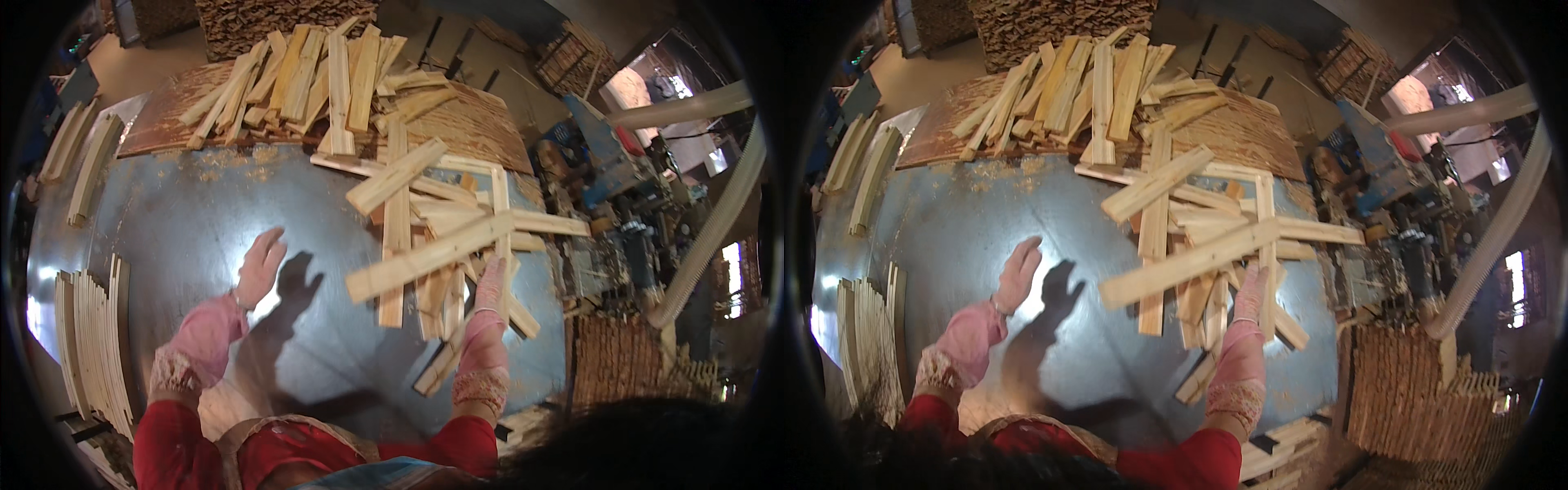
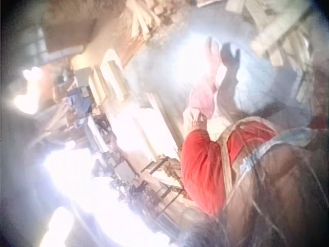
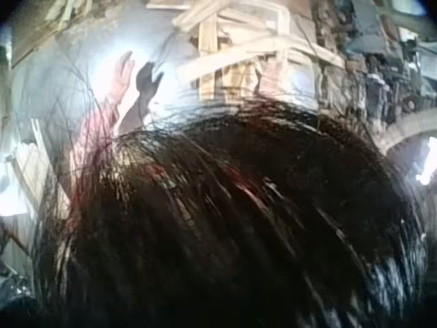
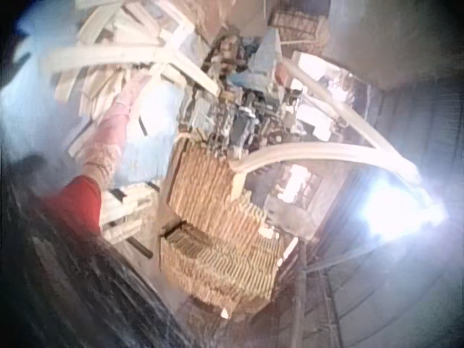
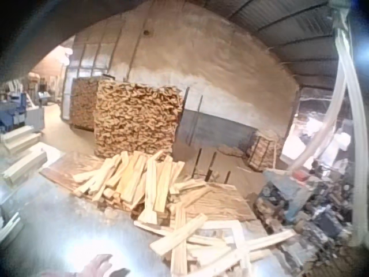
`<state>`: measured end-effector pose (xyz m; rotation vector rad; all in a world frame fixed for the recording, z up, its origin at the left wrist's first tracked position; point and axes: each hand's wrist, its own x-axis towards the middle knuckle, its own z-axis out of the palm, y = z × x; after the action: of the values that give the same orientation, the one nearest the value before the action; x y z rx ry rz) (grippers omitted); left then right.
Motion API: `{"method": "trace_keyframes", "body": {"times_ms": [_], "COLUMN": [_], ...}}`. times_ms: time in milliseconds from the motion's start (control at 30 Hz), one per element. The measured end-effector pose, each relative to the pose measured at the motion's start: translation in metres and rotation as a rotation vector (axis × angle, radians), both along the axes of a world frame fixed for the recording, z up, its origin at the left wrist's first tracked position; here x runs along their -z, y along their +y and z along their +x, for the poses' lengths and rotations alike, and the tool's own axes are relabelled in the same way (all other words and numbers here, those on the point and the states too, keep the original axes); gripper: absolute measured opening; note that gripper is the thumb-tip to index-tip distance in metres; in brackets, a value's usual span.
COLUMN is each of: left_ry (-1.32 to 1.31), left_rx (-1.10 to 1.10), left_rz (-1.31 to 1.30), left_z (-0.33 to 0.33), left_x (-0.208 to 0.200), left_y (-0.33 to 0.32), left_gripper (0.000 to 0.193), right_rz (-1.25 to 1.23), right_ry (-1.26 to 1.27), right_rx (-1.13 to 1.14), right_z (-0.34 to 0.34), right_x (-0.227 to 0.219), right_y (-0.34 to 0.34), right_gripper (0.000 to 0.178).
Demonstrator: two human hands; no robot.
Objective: The person sorts thin wooden strips on a large metal table, picking them up from a pile and arranging them into a neat stack. The person repeatedly gathers strips with both hands, aligns them, and places them onto a growing pile on the left side of the table.
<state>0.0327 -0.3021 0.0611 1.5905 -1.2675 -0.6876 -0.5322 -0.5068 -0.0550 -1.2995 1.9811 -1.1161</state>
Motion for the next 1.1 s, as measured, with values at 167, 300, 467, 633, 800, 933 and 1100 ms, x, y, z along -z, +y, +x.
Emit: {"method": "trace_keyframes", "body": {"times_ms": [167,300,467,633,800,933,1100], "left_ry": [0.03,-0.265,-0.384,-0.291,0.036,-0.032,0.808], "left_rx": [0.318,0.542,0.435,0.499,0.568,0.631,0.763], "left_rz": [0.124,0.282,0.138,0.261,0.442,0.491,0.426], "left_z": [0.034,0.007,0.041,0.026,-0.061,-0.058,-0.107], "left_x": [0.007,0.011,0.042,0.037,0.048,0.059,0.081], "left_y": [-0.171,-0.275,-0.372,-0.424,-0.423,-0.389,-0.301], "left_gripper": [0.061,0.073,0.082,0.089,0.11,0.108,0.085], "right_rz": [0.147,0.006,-0.176,-0.106,-0.264,-0.005,-0.132], "right_ry": [0.014,0.366,-0.081,0.116,-0.041,0.086,0.156], "right_rx": [0.042,0.204,0.086,0.094,0.036,-0.041,-0.083], "right_z": [0.114,0.082,0.08,0.097,0.054,0.099,0.049], "right_x": [-0.067,0.011,0.032,0.027,0.068,0.017,0.081], "right_y": [-0.046,-0.052,-0.033,-0.04,-0.051,-0.054,-0.068], "right_gripper": [0.078,0.077,0.074,0.068,0.074,0.073,0.064]}}
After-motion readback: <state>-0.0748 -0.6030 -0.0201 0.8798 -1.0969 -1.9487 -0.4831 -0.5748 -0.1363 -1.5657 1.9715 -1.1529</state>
